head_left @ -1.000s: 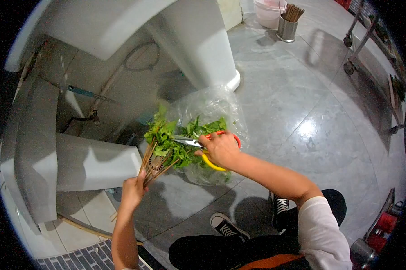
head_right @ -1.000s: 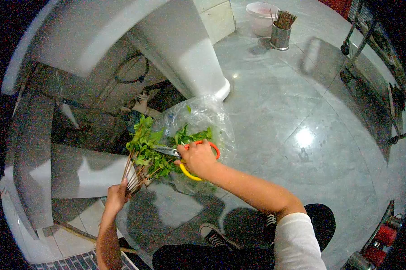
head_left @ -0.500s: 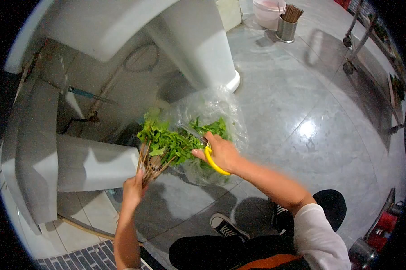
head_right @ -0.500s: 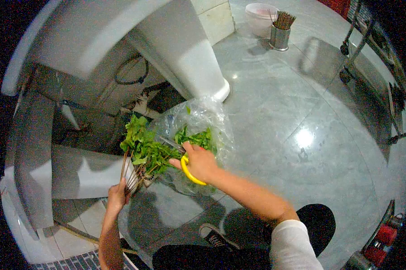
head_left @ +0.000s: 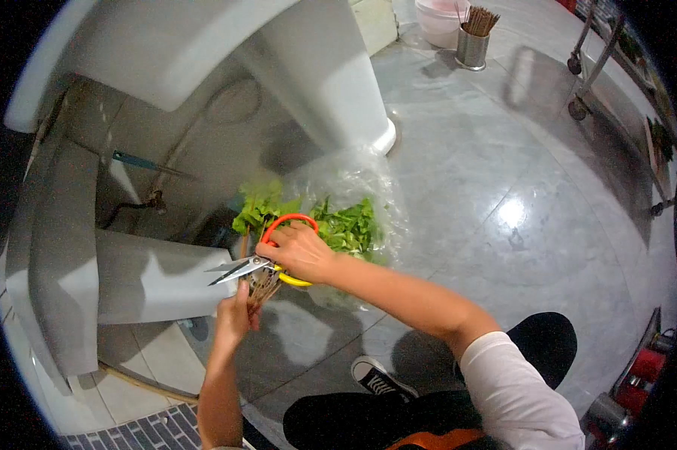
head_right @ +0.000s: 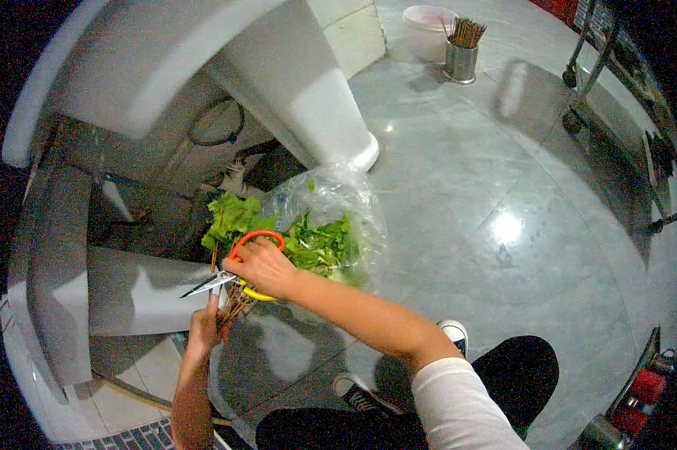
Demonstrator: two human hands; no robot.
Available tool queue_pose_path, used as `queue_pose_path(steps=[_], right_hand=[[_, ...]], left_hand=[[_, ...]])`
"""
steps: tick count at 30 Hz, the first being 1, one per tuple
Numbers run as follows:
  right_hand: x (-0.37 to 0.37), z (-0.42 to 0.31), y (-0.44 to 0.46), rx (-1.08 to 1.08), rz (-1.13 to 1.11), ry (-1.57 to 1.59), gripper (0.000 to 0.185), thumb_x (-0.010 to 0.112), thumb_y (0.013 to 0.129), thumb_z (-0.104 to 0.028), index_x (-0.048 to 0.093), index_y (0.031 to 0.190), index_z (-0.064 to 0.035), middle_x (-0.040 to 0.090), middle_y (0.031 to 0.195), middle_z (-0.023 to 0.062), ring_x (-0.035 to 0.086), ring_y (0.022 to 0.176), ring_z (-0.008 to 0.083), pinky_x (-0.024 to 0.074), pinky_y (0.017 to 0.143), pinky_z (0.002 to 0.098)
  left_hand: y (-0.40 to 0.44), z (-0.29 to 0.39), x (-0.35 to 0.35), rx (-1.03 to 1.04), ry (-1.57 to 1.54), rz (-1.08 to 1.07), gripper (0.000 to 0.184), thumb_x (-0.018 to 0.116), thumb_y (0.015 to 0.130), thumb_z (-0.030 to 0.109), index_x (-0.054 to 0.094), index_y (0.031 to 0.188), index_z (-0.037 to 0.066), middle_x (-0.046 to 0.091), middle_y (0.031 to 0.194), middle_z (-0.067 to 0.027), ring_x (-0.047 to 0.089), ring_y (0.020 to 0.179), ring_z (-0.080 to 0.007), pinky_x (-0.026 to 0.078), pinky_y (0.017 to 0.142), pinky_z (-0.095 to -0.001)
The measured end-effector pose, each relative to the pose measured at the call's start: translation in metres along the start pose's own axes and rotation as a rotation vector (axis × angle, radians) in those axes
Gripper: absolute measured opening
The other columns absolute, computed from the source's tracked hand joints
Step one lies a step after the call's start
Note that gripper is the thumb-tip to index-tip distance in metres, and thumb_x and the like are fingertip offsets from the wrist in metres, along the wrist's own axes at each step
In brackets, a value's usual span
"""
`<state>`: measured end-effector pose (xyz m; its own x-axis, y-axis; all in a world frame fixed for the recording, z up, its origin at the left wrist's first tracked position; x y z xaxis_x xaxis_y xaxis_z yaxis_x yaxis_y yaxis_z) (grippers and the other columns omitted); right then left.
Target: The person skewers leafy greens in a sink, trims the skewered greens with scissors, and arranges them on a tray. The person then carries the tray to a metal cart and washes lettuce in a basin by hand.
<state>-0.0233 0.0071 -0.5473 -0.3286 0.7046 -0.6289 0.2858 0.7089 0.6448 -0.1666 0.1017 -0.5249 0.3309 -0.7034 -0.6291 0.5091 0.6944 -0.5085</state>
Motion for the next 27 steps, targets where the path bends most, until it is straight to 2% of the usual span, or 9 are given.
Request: queue_pose_path(steps=[6, 8, 11, 13, 14, 16, 18, 23, 27], right_hand=[[-0.030, 0.000, 0.006, 0.096, 0.134, 0.217, 0.030, 0.057, 0.057, -0.006, 0.047, 0.085, -0.0095, 0.050, 0.071, 0.0081, 0.053, 0.064, 0.0248, 0.0412, 0.057, 0.0333], [-0.043, 0.015, 0.003, 0.364, 0.354, 0.430, 0.034, 0.057, 0.057, -0.001, 0.046, 0.088, -0.0074, 0.052, 0.072, 0.0089, 0.053, 0.063, 0.0249, 0.0421, 0.056, 0.0314], [-0.051, 0.046, -0.029, 0.751, 0.488, 0.495, 0.027, 0.056, 0.066, -0.002, 0.046, 0.091, -0.0058, 0.052, 0.069, 0.0061, 0.051, 0.060, 0.0131, 0.0415, 0.052, 0.0246], [-0.049, 0.069, -0.057, 0.921, 0.454, 0.459, 0.035, 0.047, 0.079, -0.032, 0.043, 0.093, -0.0004, 0.052, 0.071, 0.0117, 0.052, 0.059, 0.0145, 0.0423, 0.052, 0.0251], [-0.049, 0.077, -0.070, 0.923, 0.460, 0.459, 0.035, 0.047, 0.079, -0.032, 0.043, 0.093, -0.0004, 0.052, 0.071, 0.0117, 0.052, 0.059, 0.0145, 0.0423, 0.052, 0.0251], [-0.019, 0.101, -0.104, 1.239, 0.092, 0.541, 0.039, 0.049, 0.076, -0.039, 0.041, 0.095, -0.0055, 0.054, 0.068, 0.0138, 0.054, 0.057, 0.0277, 0.0418, 0.054, 0.0365], [-0.005, 0.100, -0.122, 1.234, 0.015, 0.465, 0.046, 0.044, 0.076, -0.046, 0.040, 0.096, -0.0046, 0.054, 0.069, 0.0156, 0.055, 0.060, 0.0285, 0.0419, 0.056, 0.0372], [0.008, 0.085, -0.126, 1.200, -0.037, 0.560, 0.059, 0.037, 0.075, -0.056, 0.037, 0.098, -0.0015, 0.054, 0.074, 0.0209, 0.055, 0.070, 0.0313, 0.0418, 0.061, 0.0378], [0.004, 0.064, -0.119, 0.930, 0.159, 0.718, 0.042, 0.052, 0.077, -0.034, 0.037, 0.097, 0.0000, 0.050, 0.069, 0.0128, 0.048, 0.062, 0.0188, 0.0398, 0.058, 0.0301]], left_hand=[[-0.001, -0.014, -0.001, -0.018, -0.106, -0.029, 0.050, 0.041, 0.080, 0.044, 0.050, 0.057, 0.000, 0.043, 0.048, -0.0021, 0.039, 0.037, -0.0111, 0.029, 0.035, -0.0251], [0.003, -0.021, -0.001, 0.084, -0.033, -0.040, 0.043, 0.046, 0.079, 0.040, 0.050, 0.060, 0.001, 0.043, 0.048, -0.0006, 0.038, 0.038, -0.0102, 0.028, 0.035, -0.0247], [-0.003, -0.020, -0.003, 0.208, 0.083, -0.057, 0.034, 0.051, 0.078, 0.035, 0.048, 0.061, 0.005, 0.040, 0.048, 0.0018, 0.035, 0.038, -0.0086, 0.025, 0.034, -0.0232], [-0.006, -0.020, -0.006, 0.231, 0.134, -0.069, 0.031, 0.052, 0.078, 0.034, 0.045, 0.061, 0.008, 0.039, 0.048, 0.0028, 0.034, 0.037, -0.0079, 0.024, 0.034, -0.0221], [-0.004, -0.030, -0.009, 0.102, -0.029, -0.081, 0.030, 0.050, 0.079, 0.033, 0.044, 0.062, 0.008, 0.036, 0.047, 0.0033, 0.031, 0.037, -0.0069, 0.022, 0.033, -0.0220], [-0.005, -0.040, -0.013, -0.020, -0.183, -0.093, 0.030, 0.049, 0.080, 0.032, 0.042, 0.064, 0.008, 0.032, 0.046, 0.0037, 0.027, 0.036, -0.0059, 0.019, 0.033, -0.0219], [-0.009, -0.041, -0.011, -0.010, -0.583, -0.198, 0.036, 0.037, 0.085, 0.036, 0.035, 0.059, 0.011, 0.026, 0.043, 0.0046, 0.021, 0.033, -0.0055, 0.015, 0.030, -0.0210], [-0.013, -0.040, -0.008, -0.080, -0.757, -0.222, 0.041, 0.025, 0.087, 0.040, 0.030, 0.057, 0.013, 0.021, 0.038, 0.0045, 0.017, 0.028, -0.0065, 0.014, 0.028, -0.0212], [-0.018, -0.038, -0.003, -0.058, -0.881, -0.312, 0.041, 0.023, 0.086, 0.042, 0.030, 0.056, 0.015, 0.018, 0.037, 0.0047, 0.014, 0.027, -0.0066, 0.012, 0.028, -0.0220]])
Point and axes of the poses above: each hand's wrist, its own y-axis towards the middle knuckle, its own x-axis out of the palm, z = x × y, the point moved 4 cm from there along y, towards the middle knuckle
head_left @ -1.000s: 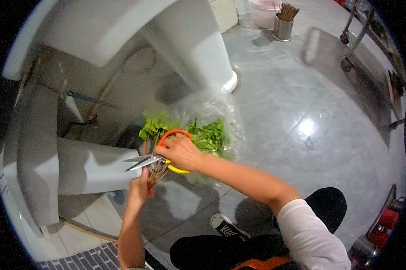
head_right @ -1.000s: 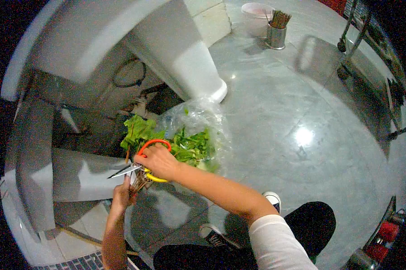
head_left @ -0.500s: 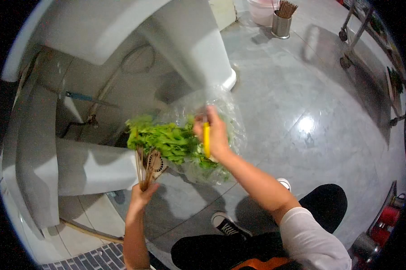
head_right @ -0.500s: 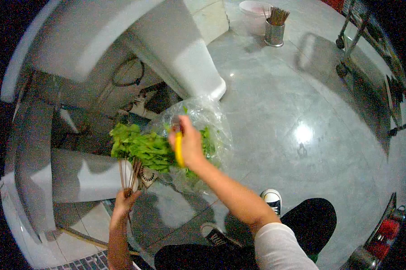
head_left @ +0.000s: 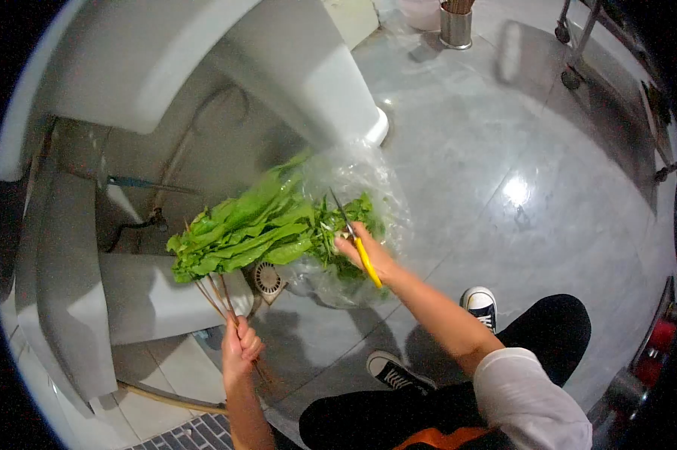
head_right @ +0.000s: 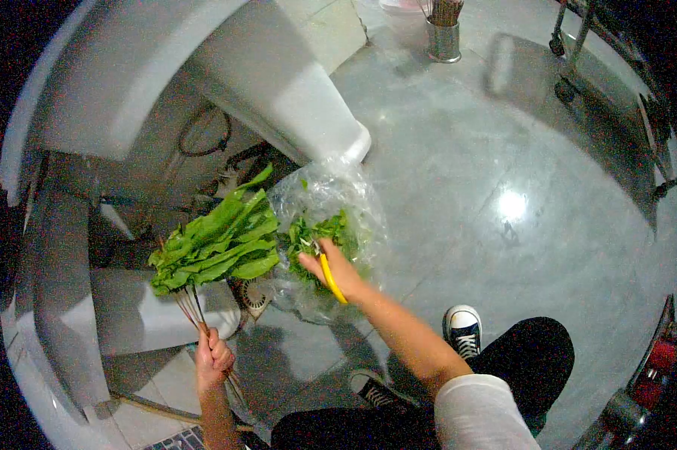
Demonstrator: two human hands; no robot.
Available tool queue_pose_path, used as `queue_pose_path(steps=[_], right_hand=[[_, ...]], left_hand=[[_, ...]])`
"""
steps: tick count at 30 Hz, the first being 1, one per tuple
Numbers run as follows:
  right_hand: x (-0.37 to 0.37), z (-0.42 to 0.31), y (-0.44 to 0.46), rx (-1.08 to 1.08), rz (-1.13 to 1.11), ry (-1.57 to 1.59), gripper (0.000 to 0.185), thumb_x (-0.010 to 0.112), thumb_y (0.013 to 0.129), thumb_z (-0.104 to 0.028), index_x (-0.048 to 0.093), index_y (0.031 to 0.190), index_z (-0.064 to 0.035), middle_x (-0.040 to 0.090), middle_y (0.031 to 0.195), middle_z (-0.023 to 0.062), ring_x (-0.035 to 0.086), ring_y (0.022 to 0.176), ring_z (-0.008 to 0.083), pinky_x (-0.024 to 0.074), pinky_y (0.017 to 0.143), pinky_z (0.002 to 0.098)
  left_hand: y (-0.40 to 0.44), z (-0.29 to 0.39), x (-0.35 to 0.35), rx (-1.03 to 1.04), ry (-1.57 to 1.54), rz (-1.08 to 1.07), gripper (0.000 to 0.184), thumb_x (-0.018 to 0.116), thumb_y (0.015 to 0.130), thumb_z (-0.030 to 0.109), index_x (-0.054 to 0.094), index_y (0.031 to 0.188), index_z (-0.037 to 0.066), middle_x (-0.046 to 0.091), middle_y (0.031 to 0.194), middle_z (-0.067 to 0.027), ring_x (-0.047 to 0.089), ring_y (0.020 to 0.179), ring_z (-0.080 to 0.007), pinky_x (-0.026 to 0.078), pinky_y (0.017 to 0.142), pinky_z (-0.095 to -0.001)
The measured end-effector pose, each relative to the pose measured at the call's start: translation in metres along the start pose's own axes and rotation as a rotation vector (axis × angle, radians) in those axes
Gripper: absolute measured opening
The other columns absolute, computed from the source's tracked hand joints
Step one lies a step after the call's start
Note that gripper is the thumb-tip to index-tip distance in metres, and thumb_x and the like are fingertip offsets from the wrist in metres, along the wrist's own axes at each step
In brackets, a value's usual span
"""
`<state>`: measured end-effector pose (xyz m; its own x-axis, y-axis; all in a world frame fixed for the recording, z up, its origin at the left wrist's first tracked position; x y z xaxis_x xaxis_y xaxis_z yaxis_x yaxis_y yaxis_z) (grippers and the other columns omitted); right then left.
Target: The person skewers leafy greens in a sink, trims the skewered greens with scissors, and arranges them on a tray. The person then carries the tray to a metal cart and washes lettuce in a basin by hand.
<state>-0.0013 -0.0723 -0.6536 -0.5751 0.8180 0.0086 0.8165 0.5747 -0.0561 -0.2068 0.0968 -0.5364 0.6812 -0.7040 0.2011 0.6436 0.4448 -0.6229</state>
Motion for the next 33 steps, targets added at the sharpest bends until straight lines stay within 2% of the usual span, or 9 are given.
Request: queue_pose_path(steps=[5, 7, 11, 12, 17, 21, 24, 28, 33], right_hand=[[0.021, 0.016, -0.039, 0.020, -0.022, 0.158, 0.041, 0.049, 0.078, -0.039, 0.036, 0.091, -0.0024, 0.045, 0.070, 0.0098, 0.046, 0.065, 0.0190, 0.0392, 0.060, 0.0307], [0.028, 0.018, -0.048, 0.375, -0.217, 0.157, 0.044, 0.048, 0.078, -0.042, 0.036, 0.092, -0.0022, 0.045, 0.072, 0.0106, 0.045, 0.067, 0.0198, 0.0389, 0.061, 0.0311], [0.043, 0.014, -0.046, 0.119, -0.155, 0.099, 0.053, 0.049, 0.076, -0.044, 0.034, 0.103, -0.0008, 0.047, 0.076, 0.0143, 0.047, 0.071, 0.0238, 0.0396, 0.064, 0.0329], [0.048, 0.016, -0.040, -0.013, -0.017, 0.063, 0.054, 0.050, 0.076, -0.044, 0.034, 0.104, -0.0002, 0.049, 0.082, 0.0174, 0.048, 0.074, 0.0254, 0.0397, 0.066, 0.0342], [0.036, -0.001, 0.000, 0.191, -0.067, 0.066, 0.059, 0.051, 0.073, -0.048, 0.036, 0.101, 0.0016, 0.049, 0.085, 0.0185, 0.048, 0.077, 0.0252, 0.0390, 0.069, 0.0338], [0.041, -0.018, -0.025, 0.374, -0.393, 0.294, 0.068, 0.042, 0.069, -0.062, 0.029, 0.097, -0.0007, 0.047, 0.081, 0.0167, 0.047, 0.062, 0.0147, 0.0346, 0.032, 0.0243], [0.062, -0.015, -0.042, 0.553, -0.611, 0.446, 0.080, 0.036, 0.067, -0.068, 0.027, 0.107, 0.0013, 0.045, 0.088, 0.0160, 0.047, 0.061, 0.0142, 0.0382, 0.038, 0.0240], [0.073, -0.024, -0.030, 0.676, -0.549, 0.535, 0.088, 0.036, 0.062, -0.073, 0.034, 0.112, 0.0005, 0.048, 0.085, 0.0139, 0.049, 0.061, 0.0137, 0.0416, 0.051, 0.0250], [0.071, -0.031, -0.017, 0.740, -0.568, 0.505, 0.091, 0.033, 0.057, -0.078, 0.039, 0.105, -0.0007, 0.050, 0.073, 0.0109, 0.051, 0.055, 0.0151, 0.0421, 0.051, 0.0256]], left_hand=[[0.006, -0.008, -0.003, 0.018, -0.085, -0.021, 0.042, 0.022, 0.086, 0.042, 0.030, 0.056, 0.015, 0.017, 0.037, 0.0051, 0.013, 0.027, -0.0064, 0.012, 0.028, -0.0219], [0.008, -0.010, -0.006, -0.017, -0.164, -0.014, 0.041, 0.021, 0.087, 0.042, 0.030, 0.057, 0.015, 0.017, 0.037, 0.0052, 0.014, 0.027, -0.0063, 0.012, 0.028, -0.0218], [0.009, -0.013, 0.001, 0.033, -0.174, -0.027, 0.041, 0.021, 0.086, 0.042, 0.030, 0.057, 0.015, 0.017, 0.038, 0.0054, 0.014, 0.027, -0.0062, 0.012, 0.027, -0.0216], [0.009, -0.014, 0.004, 0.044, -0.208, -0.024, 0.040, 0.021, 0.086, 0.042, 0.031, 0.058, 0.015, 0.018, 0.038, 0.0055, 0.014, 0.027, -0.0061, 0.012, 0.027, -0.0215], [0.020, -0.015, 0.016, 0.054, -0.381, -0.020, 0.039, 0.023, 0.086, 0.042, 0.032, 0.059, 0.015, 0.019, 0.039, 0.0056, 0.015, 0.027, -0.0060, 0.014, 0.026, -0.0213], [0.027, -0.016, 0.023, 0.116, -0.398, -0.037, 0.039, 0.023, 0.086, 0.042, 0.033, 0.059, 0.016, 0.021, 0.039, 0.0060, 0.015, 0.027, -0.0064, 0.015, 0.025, -0.0215], [0.032, -0.017, 0.020, 0.131, -0.385, -0.011, 0.039, 0.024, 0.086, 0.043, 0.033, 0.058, 0.016, 0.022, 0.038, 0.0061, 0.015, 0.027, -0.0066, 0.015, 0.025, -0.0213], [0.031, -0.017, 0.021, 0.080, -0.347, 0.029, 0.041, 0.024, 0.085, 0.045, 0.031, 0.056, 0.016, 0.021, 0.037, 0.0063, 0.017, 0.027, -0.0064, 0.016, 0.025, -0.0206], [0.028, -0.015, 0.025, 0.148, -0.195, -0.012, 0.043, 0.023, 0.084, 0.046, 0.029, 0.054, 0.017, 0.019, 0.037, 0.0062, 0.016, 0.026, -0.0062, 0.015, 0.024, -0.0200]])
Point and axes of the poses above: each hand's wrist, its own y-axis towards the middle knuckle, its own x-axis out of the palm, z = x × y, the point moved 4 cm from there along y, towards the middle knuckle
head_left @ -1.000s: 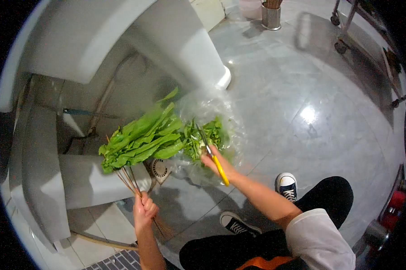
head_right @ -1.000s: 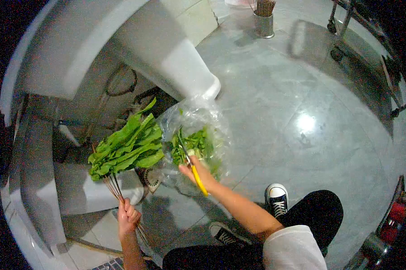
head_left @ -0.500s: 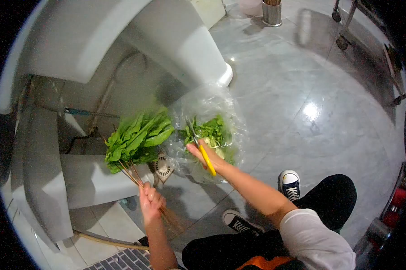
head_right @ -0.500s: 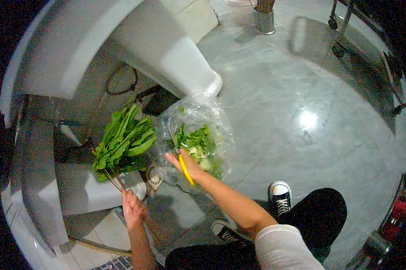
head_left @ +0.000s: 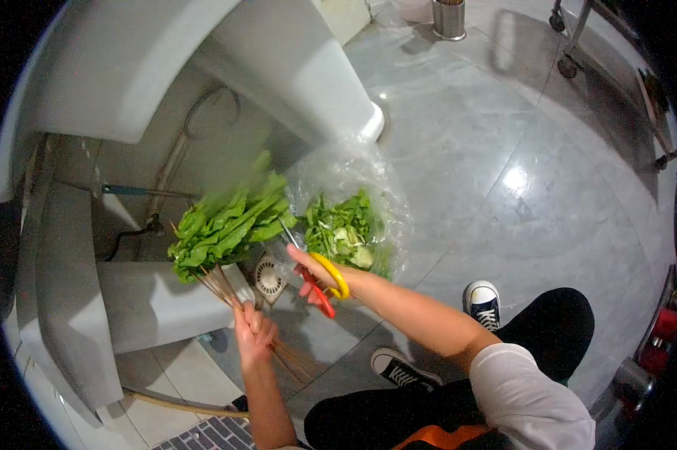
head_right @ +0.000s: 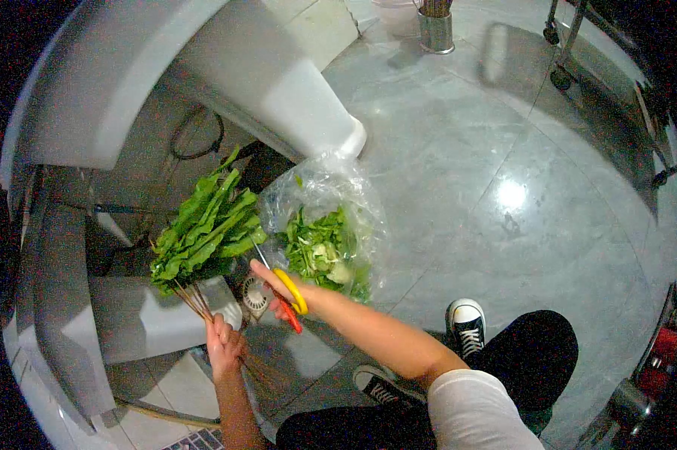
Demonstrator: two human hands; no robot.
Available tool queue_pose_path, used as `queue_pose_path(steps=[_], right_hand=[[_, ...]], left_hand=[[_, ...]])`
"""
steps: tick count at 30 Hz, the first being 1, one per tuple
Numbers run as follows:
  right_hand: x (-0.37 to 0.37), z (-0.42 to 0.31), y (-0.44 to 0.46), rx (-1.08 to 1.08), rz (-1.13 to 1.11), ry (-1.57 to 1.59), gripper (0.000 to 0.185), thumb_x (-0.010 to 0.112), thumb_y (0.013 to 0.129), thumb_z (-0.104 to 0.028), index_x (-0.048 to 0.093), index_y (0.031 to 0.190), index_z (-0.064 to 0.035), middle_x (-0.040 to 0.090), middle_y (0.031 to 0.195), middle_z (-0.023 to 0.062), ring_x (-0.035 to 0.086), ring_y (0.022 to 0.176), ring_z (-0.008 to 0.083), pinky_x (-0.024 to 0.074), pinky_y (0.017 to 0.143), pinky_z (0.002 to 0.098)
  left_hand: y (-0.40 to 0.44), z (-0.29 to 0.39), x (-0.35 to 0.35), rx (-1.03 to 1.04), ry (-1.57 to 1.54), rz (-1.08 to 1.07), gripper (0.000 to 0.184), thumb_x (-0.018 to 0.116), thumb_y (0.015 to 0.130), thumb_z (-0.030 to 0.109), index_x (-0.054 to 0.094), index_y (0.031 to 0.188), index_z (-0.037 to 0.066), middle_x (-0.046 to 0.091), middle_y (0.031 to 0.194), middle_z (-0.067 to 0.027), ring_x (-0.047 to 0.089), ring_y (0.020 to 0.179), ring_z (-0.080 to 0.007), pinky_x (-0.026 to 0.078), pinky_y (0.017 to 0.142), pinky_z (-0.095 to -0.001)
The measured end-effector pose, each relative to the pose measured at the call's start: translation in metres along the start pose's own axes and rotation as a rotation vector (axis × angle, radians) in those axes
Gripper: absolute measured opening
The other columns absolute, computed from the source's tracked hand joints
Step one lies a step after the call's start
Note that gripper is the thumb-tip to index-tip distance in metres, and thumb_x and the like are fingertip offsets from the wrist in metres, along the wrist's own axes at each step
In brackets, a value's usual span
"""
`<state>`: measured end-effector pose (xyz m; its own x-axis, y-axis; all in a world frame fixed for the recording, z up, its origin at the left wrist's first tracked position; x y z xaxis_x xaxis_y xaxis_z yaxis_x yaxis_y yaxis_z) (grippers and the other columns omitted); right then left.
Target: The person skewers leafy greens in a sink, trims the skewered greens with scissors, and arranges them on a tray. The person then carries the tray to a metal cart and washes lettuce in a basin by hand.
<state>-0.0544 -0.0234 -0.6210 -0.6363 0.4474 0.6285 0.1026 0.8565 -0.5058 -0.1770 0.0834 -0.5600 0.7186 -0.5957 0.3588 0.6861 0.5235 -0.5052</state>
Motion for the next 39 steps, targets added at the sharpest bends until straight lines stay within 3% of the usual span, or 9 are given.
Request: queue_pose_path(steps=[4, 12, 14, 20, 23, 25, 28, 33, 39], right_hand=[[0.000, -0.013, -0.002, 0.040, -0.028, 0.058, 0.088, 0.033, 0.055, -0.078, 0.042, 0.100, -0.0025, 0.051, 0.064, 0.0086, 0.051, 0.050, 0.0155, 0.0411, 0.047, 0.0253], [-0.005, -0.016, 0.009, -0.093, 0.035, 0.150, 0.075, 0.035, 0.064, -0.071, 0.044, 0.083, 0.0001, 0.039, 0.048, 0.0014, 0.037, 0.036, 0.0102, 0.0321, 0.036, 0.0217], [-0.009, -0.017, 0.008, -0.242, 0.143, 0.097, 0.065, 0.035, 0.070, -0.065, 0.046, 0.075, -0.0010, 0.037, 0.044, 0.0001, 0.035, 0.032, 0.0095, 0.0304, 0.034, 0.0217], [-0.041, -0.008, 0.011, -0.336, 0.325, 0.166, 0.058, 0.038, 0.073, -0.059, 0.045, 0.068, -0.0023, 0.037, 0.042, 0.0001, 0.036, 0.030, 0.0087, 0.0308, 0.033, 0.0225], [-0.046, 0.008, 0.014, -0.287, 0.295, 0.094, 0.061, 0.035, 0.072, -0.063, 0.043, 0.076, -0.0024, 0.036, 0.043, 0.0001, 0.037, 0.032, 0.0092, 0.0318, 0.034, 0.0231], [-0.045, 0.011, 0.008, -0.333, 0.263, -0.053, 0.067, 0.029, 0.072, -0.065, 0.040, 0.089, -0.0006, 0.037, 0.048, 0.0010, 0.038, 0.037, 0.0097, 0.0326, 0.035, 0.0225], [-0.030, 0.022, -0.003, -0.380, 0.229, -0.038, 0.059, 0.030, 0.072, -0.065, 0.038, 0.082, -0.0080, 0.038, 0.050, 0.0020, 0.039, 0.040, 0.0108, 0.0321, 0.036, 0.0256], [-0.004, 0.010, -0.014, -0.344, 0.039, -0.020, 0.063, 0.027, 0.074, -0.064, 0.040, 0.088, -0.0037, 0.043, 0.056, 0.0027, 0.042, 0.042, 0.0098, 0.0349, 0.038, 0.0222], [-0.012, -0.018, 0.002, -0.270, 0.052, 0.083, 0.069, 0.029, 0.067, -0.070, 0.041, 0.085, -0.0045, 0.045, 0.054, 0.0043, 0.042, 0.037, 0.0119, 0.0347, 0.037, 0.0235]], left_hand=[[0.000, 0.000, -0.003, -0.033, 0.013, 0.016, 0.043, 0.023, 0.084, 0.046, 0.028, 0.053, 0.017, 0.018, 0.036, 0.0063, 0.016, 0.024, -0.0061, 0.014, 0.023, -0.0198], [0.001, -0.003, -0.002, -0.063, 0.007, -0.076, 0.043, 0.022, 0.084, 0.047, 0.031, 0.056, 0.016, 0.018, 0.036, 0.0067, 0.015, 0.024, -0.0056, 0.015, 0.022, -0.0195], [0.001, -0.005, -0.001, -0.066, -0.009, -0.090, 0.042, 0.022, 0.084, 0.047, 0.032, 0.057, 0.016, 0.018, 0.036, 0.0067, 0.015, 0.024, -0.0056, 0.016, 0.022, -0.0194], [0.002, -0.009, -0.001, -0.004, -0.112, -0.018, 0.041, 0.022, 0.085, 0.045, 0.033, 0.058, 0.016, 0.019, 0.036, 0.0058, 0.016, 0.025, -0.0059, 0.016, 0.023, -0.0196], [0.000, -0.005, 0.008, -0.089, -0.390, -0.067, 0.040, 0.022, 0.086, 0.043, 0.033, 0.060, 0.016, 0.019, 0.037, 0.0053, 0.015, 0.025, -0.0060, 0.016, 0.023, -0.0199], [0.001, -0.004, 0.011, -0.089, -0.452, -0.265, 0.039, 0.021, 0.086, 0.042, 0.033, 0.062, 0.014, 0.018, 0.038, 0.0052, 0.015, 0.026, -0.0056, 0.016, 0.023, -0.0195], [-0.004, -0.002, 0.019, -0.072, -0.458, -0.195, 0.038, 0.020, 0.087, 0.041, 0.033, 0.063, 0.013, 0.018, 0.038, 0.0051, 0.015, 0.026, -0.0055, 0.016, 0.023, -0.0193], [-0.005, -0.003, 0.019, -0.083, -0.474, -0.158, 0.038, 0.019, 0.087, 0.040, 0.033, 0.064, 0.013, 0.018, 0.038, 0.0051, 0.015, 0.026, -0.0055, 0.015, 0.023, -0.0192], [-0.004, -0.006, 0.003, -0.072, -0.248, -0.063, 0.038, 0.020, 0.086, 0.042, 0.034, 0.063, 0.016, 0.018, 0.037, 0.0058, 0.014, 0.025, -0.0055, 0.013, 0.024, -0.0203]])
Point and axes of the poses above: each hand's wrist, its own y-axis towards the middle knuckle, its own x-axis out of the palm, z = x × y, the point moved 4 cm from there along y, towards the middle knuckle
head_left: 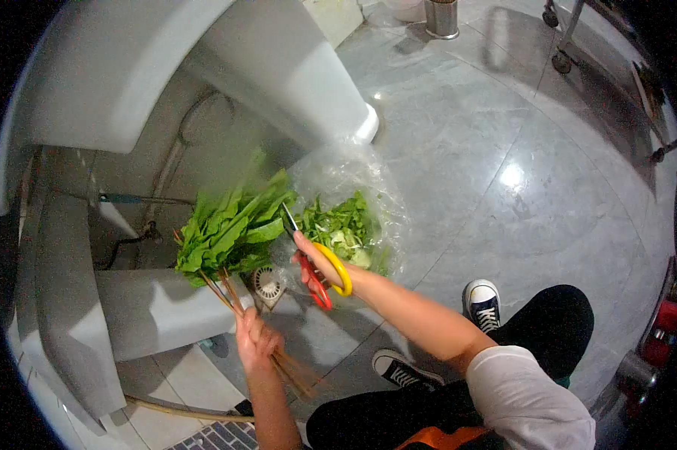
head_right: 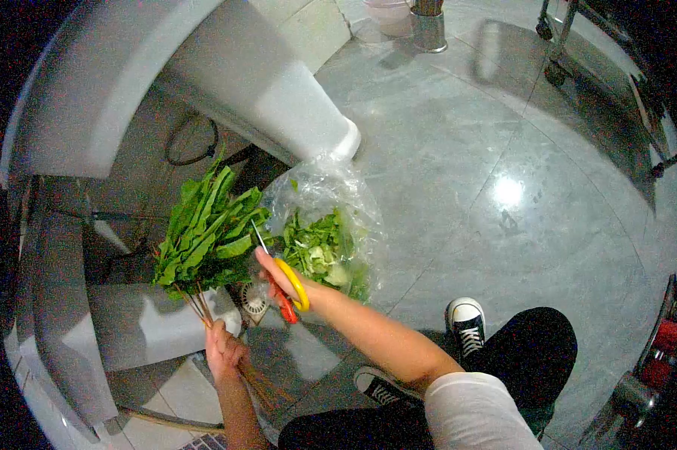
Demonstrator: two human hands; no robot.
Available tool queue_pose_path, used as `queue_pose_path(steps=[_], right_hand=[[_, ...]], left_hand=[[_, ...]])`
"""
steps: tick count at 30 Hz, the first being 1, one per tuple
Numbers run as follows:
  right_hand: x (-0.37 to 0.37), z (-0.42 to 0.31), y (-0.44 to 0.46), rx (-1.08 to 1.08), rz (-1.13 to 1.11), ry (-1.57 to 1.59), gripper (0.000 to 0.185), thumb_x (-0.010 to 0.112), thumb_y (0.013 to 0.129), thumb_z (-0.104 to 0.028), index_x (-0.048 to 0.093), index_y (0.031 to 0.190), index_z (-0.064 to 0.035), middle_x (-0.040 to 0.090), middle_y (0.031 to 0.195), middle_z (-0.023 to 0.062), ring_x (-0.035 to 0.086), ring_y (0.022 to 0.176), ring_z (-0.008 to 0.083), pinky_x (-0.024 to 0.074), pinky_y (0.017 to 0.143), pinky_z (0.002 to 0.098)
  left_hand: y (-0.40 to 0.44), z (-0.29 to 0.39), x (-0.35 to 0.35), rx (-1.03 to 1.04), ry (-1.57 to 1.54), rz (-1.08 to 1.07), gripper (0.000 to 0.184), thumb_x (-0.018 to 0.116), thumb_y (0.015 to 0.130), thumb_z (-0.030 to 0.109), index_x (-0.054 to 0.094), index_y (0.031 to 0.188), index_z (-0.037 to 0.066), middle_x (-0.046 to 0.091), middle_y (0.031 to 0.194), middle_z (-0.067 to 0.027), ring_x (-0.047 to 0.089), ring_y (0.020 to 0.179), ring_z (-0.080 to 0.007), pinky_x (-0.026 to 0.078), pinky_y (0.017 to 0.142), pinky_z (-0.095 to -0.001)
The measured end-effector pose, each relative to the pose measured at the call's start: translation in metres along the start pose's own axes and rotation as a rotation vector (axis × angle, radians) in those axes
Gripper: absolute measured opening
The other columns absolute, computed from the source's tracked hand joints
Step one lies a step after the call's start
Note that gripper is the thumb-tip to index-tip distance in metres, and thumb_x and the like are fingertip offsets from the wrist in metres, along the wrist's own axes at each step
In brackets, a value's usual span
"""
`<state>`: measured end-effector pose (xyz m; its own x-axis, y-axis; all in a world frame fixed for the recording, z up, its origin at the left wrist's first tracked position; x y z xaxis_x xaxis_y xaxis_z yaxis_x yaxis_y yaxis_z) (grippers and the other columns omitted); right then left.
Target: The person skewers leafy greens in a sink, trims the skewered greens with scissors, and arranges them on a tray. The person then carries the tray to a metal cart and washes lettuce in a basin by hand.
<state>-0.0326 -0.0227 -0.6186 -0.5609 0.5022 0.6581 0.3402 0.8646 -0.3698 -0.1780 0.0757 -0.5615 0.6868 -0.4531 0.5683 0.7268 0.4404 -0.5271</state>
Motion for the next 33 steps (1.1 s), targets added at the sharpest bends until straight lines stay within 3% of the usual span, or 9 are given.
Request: queue_pose_path(steps=[5, 7, 11, 14, 16, 21, 23, 26, 33], right_hand=[[-0.006, -0.006, 0.014, 0.047, 0.045, -0.034, 0.074, 0.030, 0.066, -0.071, 0.043, 0.084, -0.0010, 0.043, 0.050, 0.0049, 0.041, 0.037, 0.0115, 0.0331, 0.035, 0.0238], [-0.008, -0.010, 0.015, 0.017, 0.058, -0.076, 0.071, 0.031, 0.067, -0.069, 0.044, 0.080, -0.0004, 0.042, 0.048, 0.0041, 0.040, 0.035, 0.0110, 0.0314, 0.034, 0.0234], [-0.011, -0.016, 0.012, -0.025, 0.202, -0.091, 0.060, 0.039, 0.072, -0.061, 0.047, 0.068, -0.0013, 0.037, 0.043, 0.0011, 0.033, 0.030, 0.0093, 0.0259, 0.030, 0.0218], [-0.019, -0.011, 0.014, -0.089, 0.235, 0.064, 0.053, 0.044, 0.073, -0.055, 0.046, 0.064, -0.0036, 0.034, 0.040, -0.0001, 0.030, 0.028, 0.0084, 0.0240, 0.028, 0.0209], [-0.032, -0.001, 0.021, -0.061, 0.239, 0.106, 0.053, 0.044, 0.072, -0.056, 0.045, 0.063, -0.0031, 0.036, 0.040, 0.0014, 0.033, 0.028, 0.0101, 0.0256, 0.028, 0.0224], [-0.063, 0.033, 0.026, 0.067, 0.263, 0.144, 0.061, 0.039, 0.069, -0.063, 0.045, 0.066, -0.0023, 0.037, 0.040, 0.0026, 0.036, 0.030, 0.0119, 0.0287, 0.030, 0.0253], [-0.063, 0.039, 0.018, 0.102, 0.221, 0.137, 0.061, 0.037, 0.069, -0.066, 0.044, 0.068, -0.0051, 0.040, 0.044, 0.0027, 0.034, 0.029, 0.0096, 0.0285, 0.030, 0.0215], [-0.056, 0.043, 0.005, 0.126, 0.140, 0.006, 0.076, 0.035, 0.065, -0.070, 0.039, 0.098, -0.0017, 0.048, 0.062, 0.0096, 0.043, 0.041, 0.0113, 0.0367, 0.039, 0.0232], [-0.016, 0.033, -0.029, 0.156, -0.056, -0.082, 0.090, 0.032, 0.064, -0.072, 0.026, 0.118, -0.0009, 0.049, 0.078, 0.0066, 0.046, 0.056, 0.0105, 0.0393, 0.049, 0.0249]], left_hand=[[-0.008, 0.001, 0.002, 0.063, 0.212, 0.238, 0.039, 0.021, 0.085, 0.045, 0.034, 0.060, 0.017, 0.020, 0.036, 0.0061, 0.013, 0.024, -0.0063, 0.012, 0.024, -0.0211], [-0.009, -0.002, 0.012, -0.098, -0.084, -0.035, 0.041, 0.022, 0.085, 0.045, 0.033, 0.057, 0.017, 0.021, 0.035, 0.0058, 0.014, 0.023, -0.0066, 0.012, 0.023, -0.0216], [-0.012, -0.004, 0.018, -0.145, -0.195, -0.087, 0.042, 0.021, 0.085, 0.045, 0.032, 0.056, 0.017, 0.021, 0.035, 0.0053, 0.015, 0.023, -0.0068, 0.012, 0.023, -0.0218], [-0.011, -0.003, 0.005, -0.102, 0.012, -0.038, 0.042, 0.020, 0.085, 0.045, 0.032, 0.056, 0.016, 0.021, 0.035, 0.0049, 0.016, 0.023, -0.0070, 0.013, 0.023, -0.0218], [-0.009, -0.003, 0.003, -0.096, 0.032, -0.153, 0.042, 0.018, 0.085, 0.045, 0.031, 0.058, 0.016, 0.021, 0.036, 0.0049, 0.016, 0.023, -0.0071, 0.014, 0.023, -0.0216], [-0.017, -0.003, 0.007, -0.163, -0.178, -0.069, 0.041, 0.018, 0.086, 0.044, 0.031, 0.059, 0.016, 0.020, 0.036, 0.0053, 0.017, 0.024, -0.0070, 0.015, 0.024, -0.0207], [-0.018, -0.002, 0.004, -0.162, -0.189, -0.139, 0.040, 0.018, 0.086, 0.044, 0.031, 0.060, 0.016, 0.020, 0.037, 0.0053, 0.017, 0.025, -0.0067, 0.015, 0.024, -0.0204], [-0.021, -0.002, 0.009, -0.201, -0.280, -0.256, 0.040, 0.018, 0.086, 0.044, 0.031, 0.061, 0.015, 0.021, 0.038, 0.0048, 0.017, 0.026, -0.0062, 0.015, 0.025, -0.0199], [-0.020, 0.000, 0.006, -0.178, -0.238, -0.221, 0.040, 0.016, 0.086, 0.043, 0.032, 0.063, 0.014, 0.020, 0.039, 0.0040, 0.015, 0.027, -0.0063, 0.014, 0.026, -0.0203]])
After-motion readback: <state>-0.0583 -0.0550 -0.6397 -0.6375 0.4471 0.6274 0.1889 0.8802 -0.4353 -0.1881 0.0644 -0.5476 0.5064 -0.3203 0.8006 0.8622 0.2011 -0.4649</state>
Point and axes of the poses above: each hand's wrist, its own y-axis towards the middle knuckle, its own x-axis out of the palm, z = x × y, the point moved 4 cm from there along y, towards the middle knuckle
